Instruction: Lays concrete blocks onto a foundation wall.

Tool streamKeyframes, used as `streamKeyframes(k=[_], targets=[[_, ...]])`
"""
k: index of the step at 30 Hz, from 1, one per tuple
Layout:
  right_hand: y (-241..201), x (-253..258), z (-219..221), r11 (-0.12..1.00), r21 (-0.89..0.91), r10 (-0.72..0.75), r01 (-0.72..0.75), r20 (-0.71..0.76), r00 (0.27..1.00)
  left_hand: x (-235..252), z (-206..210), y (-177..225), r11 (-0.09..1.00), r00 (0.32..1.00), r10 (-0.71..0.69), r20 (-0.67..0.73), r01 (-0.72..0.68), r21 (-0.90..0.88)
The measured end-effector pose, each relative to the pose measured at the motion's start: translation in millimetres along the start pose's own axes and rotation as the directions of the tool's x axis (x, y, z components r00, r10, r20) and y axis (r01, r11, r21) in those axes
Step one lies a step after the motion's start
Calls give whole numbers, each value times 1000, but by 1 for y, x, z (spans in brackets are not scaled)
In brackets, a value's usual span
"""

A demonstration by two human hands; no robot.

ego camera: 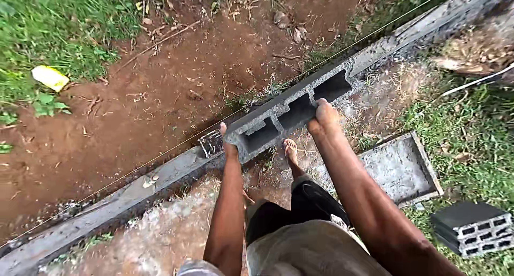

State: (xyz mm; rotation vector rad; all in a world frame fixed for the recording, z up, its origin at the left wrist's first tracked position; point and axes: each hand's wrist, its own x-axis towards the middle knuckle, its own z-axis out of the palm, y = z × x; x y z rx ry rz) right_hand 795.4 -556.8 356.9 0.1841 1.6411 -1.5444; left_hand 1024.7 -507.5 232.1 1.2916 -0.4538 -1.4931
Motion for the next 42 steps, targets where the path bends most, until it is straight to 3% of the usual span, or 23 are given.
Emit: streamKeyframes(k=[2, 7, 8, 11, 23, 28, 31, 32, 33, 34, 36, 37, 38, 39, 41, 42], targets=[[6, 11, 8, 1000, 11, 10, -9, -9, 1000, 14, -1, -3, 999, 1000, -28, -14, 27, -27], [17, 32, 19, 999, -19, 29, -30, -25, 999, -6, 0, -5, 961, 975, -112, -194, 155, 228], [19, 34, 20, 999, -39, 30, -31, -33, 999, -4, 1, -6, 952, 961, -159, -228, 210, 222], [30, 45, 27, 994, -95, 47, -51, -52, 998, 29, -17, -46, 981, 953, -113, -280, 152, 122], [106, 130, 47, 966, -192, 140, -175, -180, 974, 114, -32, -107, 963, 925, -150, -349, 217, 162], [117, 148, 53, 955, -222, 155, -198, -195, 968, 117, -42, -121, 975, 973, -74, -219, 117, 191], [122, 154, 53, 945, -260, 144, -198, -211, 967, 113, -50, -124, 938, 974, -50, -222, 122, 325], [124, 157, 53, 945, -266, 136, -191, -210, 968, 108, -53, -121, 889, 972, -81, -222, 171, 424], [125, 159, 52, 944, -273, 133, -187, -205, 970, 100, -52, -113, 775, 963, -117, -242, 241, 584], [126, 159, 51, 939, -288, 131, -186, -201, 971, 94, -47, -104, 569, 949, -151, -276, 312, 761], [125, 158, 47, 933, -310, 129, -184, -189, 974, 93, -46, -98, 195, 948, -172, -267, 298, 934], [127, 158, 44, 936, -307, 122, -174, -182, 976, 95, -50, -99, 118, 957, -167, -236, 257, 959], [130, 159, 41, 942, -292, 118, -165, -173, 978, 93, -53, -98, 138, 965, -156, -209, 231, 963], [132, 161, 37, 949, -270, 124, -165, -163, 979, 89, -52, -93, 251, 971, -146, -190, 222, 942], [133, 164, 32, 953, -245, 146, -177, -139, 980, 83, -44, -87, 617, 967, -133, -215, 251, 746], [133, 165, 30, 952, -248, 153, -181, -127, 980, 86, -41, -88, 809, 955, -142, -259, 263, 526]])
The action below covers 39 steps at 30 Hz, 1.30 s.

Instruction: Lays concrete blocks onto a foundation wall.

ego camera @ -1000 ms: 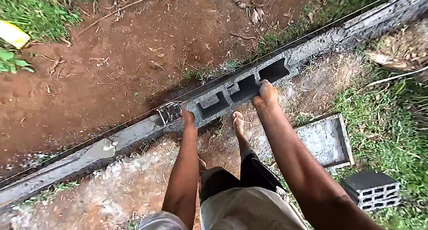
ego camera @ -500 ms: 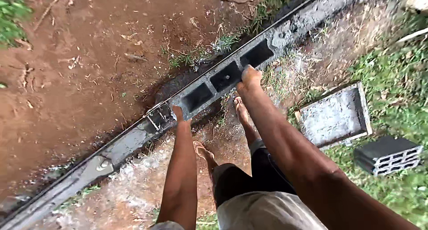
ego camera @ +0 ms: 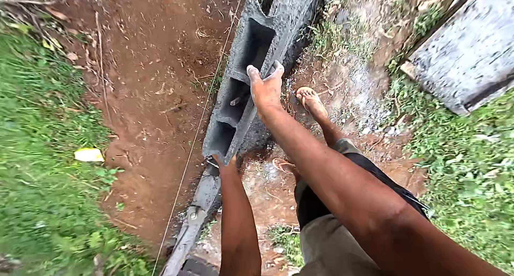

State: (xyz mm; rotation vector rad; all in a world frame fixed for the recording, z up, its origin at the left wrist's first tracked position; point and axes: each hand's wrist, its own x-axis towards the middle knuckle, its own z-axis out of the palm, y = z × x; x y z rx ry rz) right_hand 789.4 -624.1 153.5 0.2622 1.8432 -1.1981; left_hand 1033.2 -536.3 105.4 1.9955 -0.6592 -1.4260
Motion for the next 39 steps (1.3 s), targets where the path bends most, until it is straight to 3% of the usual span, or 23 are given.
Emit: streamKeyframes(k=[2, 5, 7, 9, 11, 13, 16, 21, 25, 29, 36, 39], targets=[[0, 2, -5, 1000, -14, -5, 6, 36, 999, 8, 5, 7, 958, 997, -59, -56, 41, -282], [-9, 2, -42, 959, -261, -45, 112, 250, 967, -7, 6, 36, 968, 1000, -27, -6, 25, -249], [-33, -8, -86, 709, -581, -149, 399, 430, 890, -19, 8, 49, 984, 999, 11, 44, -3, -180], [-60, -19, -110, 440, -656, -204, 613, 592, 780, -24, 7, 48, 992, 994, 57, 89, -46, -115], [-97, -23, -103, 233, -617, -33, 752, 768, 640, -22, 7, 44, 994, 995, 73, 67, -67, -88], [-132, -29, -74, 59, -580, 187, 813, 806, 561, -23, 9, 39, 998, 999, 54, 3, -54, -42], [-157, -39, -29, -153, -573, 400, 805, 709, 581, -25, 16, 27, 998, 997, 55, -61, -56, -3], [-157, -55, 22, -408, -568, 440, 715, 564, 699, -25, 21, 28, 996, 993, 84, -86, -80, 41], [-148, -73, 45, -520, -616, 379, 592, 455, 806, -23, 18, 31, 997, 997, 47, -66, -43, 58], [-145, -77, 54, -565, -642, 356, 518, 376, 855, -20, 18, 34, 997, 997, 59, -56, -56, 54], [-140, -86, 60, -544, -691, 320, 476, 354, 879, -19, 17, 38, 997, 998, 42, -35, -40, 62], [-162, -88, 34, -461, -699, 213, 546, 511, 833, -24, 8, 36, 997, 999, 38, 39, -41, 69]])
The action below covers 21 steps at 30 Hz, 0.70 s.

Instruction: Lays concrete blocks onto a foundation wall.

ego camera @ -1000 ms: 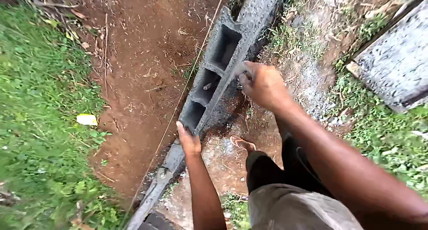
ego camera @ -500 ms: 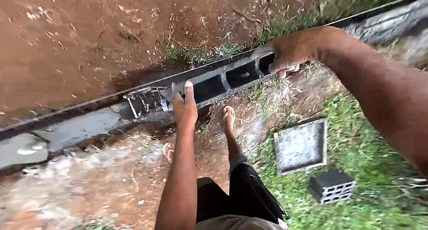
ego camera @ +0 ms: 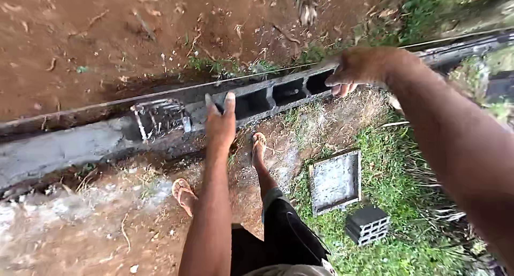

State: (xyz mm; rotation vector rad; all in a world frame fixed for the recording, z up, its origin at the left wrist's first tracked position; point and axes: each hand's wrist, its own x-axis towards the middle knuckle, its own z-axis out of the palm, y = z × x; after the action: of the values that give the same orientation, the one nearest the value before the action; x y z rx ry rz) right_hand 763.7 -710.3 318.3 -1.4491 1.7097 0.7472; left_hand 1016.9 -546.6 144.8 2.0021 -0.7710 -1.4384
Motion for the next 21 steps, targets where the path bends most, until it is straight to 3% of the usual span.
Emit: streamKeyframes(k=[2, 4, 7, 13, 18, 21], targets=[[52, -23, -8, 989, 108, -67, 97, -252, 965, -4, -6, -2, 1000, 999, 20, 45, -19, -12], [118, -35, 0, 964, 236, -4, 120, -442, 897, -5, -2, 3, 999, 998, 43, 39, -42, -32], [178, -14, 38, 949, 300, 85, 95, -536, 840, -6, 8, 20, 1000, 1000, 18, -21, -18, 0], [138, 61, 60, 840, 484, 19, 246, -480, 877, -5, 24, 35, 986, 983, -117, -139, 132, 103], [116, 79, 45, 907, 420, 148, -12, -293, 944, -5, 29, 37, 983, 985, -102, -142, 122, 139], [121, 78, 43, 925, 380, 92, 18, -270, 958, -13, 24, 45, 982, 980, -111, -167, 134, 134]])
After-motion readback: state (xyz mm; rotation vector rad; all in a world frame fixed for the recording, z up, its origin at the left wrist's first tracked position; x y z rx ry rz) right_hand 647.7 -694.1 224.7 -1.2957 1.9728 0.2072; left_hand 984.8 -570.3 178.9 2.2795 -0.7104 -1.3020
